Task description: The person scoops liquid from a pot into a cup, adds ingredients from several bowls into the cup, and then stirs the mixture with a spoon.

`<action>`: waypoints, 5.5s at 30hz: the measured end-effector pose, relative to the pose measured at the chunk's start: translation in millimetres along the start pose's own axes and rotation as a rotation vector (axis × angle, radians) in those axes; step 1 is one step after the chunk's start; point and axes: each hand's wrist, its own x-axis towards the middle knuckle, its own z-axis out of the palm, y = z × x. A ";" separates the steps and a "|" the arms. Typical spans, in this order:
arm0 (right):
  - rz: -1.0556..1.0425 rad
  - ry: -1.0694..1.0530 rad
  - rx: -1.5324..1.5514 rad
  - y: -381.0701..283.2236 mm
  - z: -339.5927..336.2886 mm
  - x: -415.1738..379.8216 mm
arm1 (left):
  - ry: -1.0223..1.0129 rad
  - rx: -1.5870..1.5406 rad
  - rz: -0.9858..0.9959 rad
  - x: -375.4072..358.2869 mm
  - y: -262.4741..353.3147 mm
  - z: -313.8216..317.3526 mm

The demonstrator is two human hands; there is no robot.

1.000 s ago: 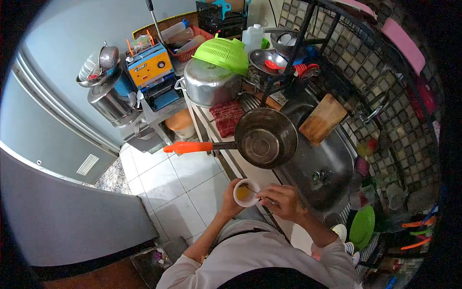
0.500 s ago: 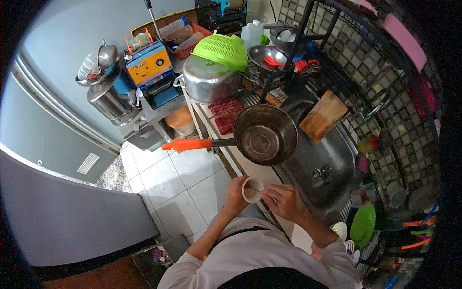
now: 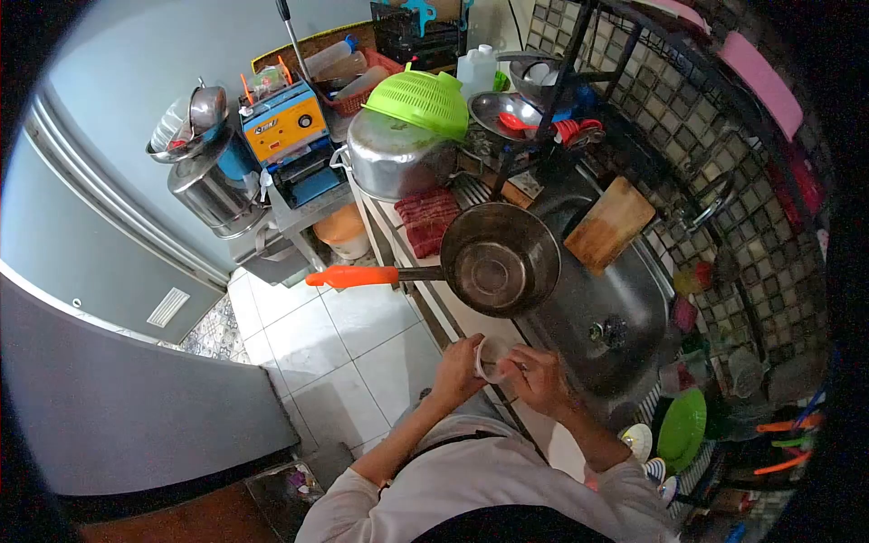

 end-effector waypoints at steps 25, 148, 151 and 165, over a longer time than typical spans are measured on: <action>0.032 -0.055 -0.151 13.8 -5.9 4.6 | -0.068 -0.046 -0.092 5.0 -4.3 14.2; 0.687 0.622 -0.229 -19.0 7.0 -90.6 | -0.529 -0.109 0.275 6.2 13.1 54.8; 0.653 0.541 -0.206 -17.6 7.4 -93.5 | -0.514 -0.113 0.285 9.7 23.0 53.3; 0.716 0.588 -0.168 -19.9 0.6 -90.4 | -0.561 -0.110 0.290 10.8 20.0 57.9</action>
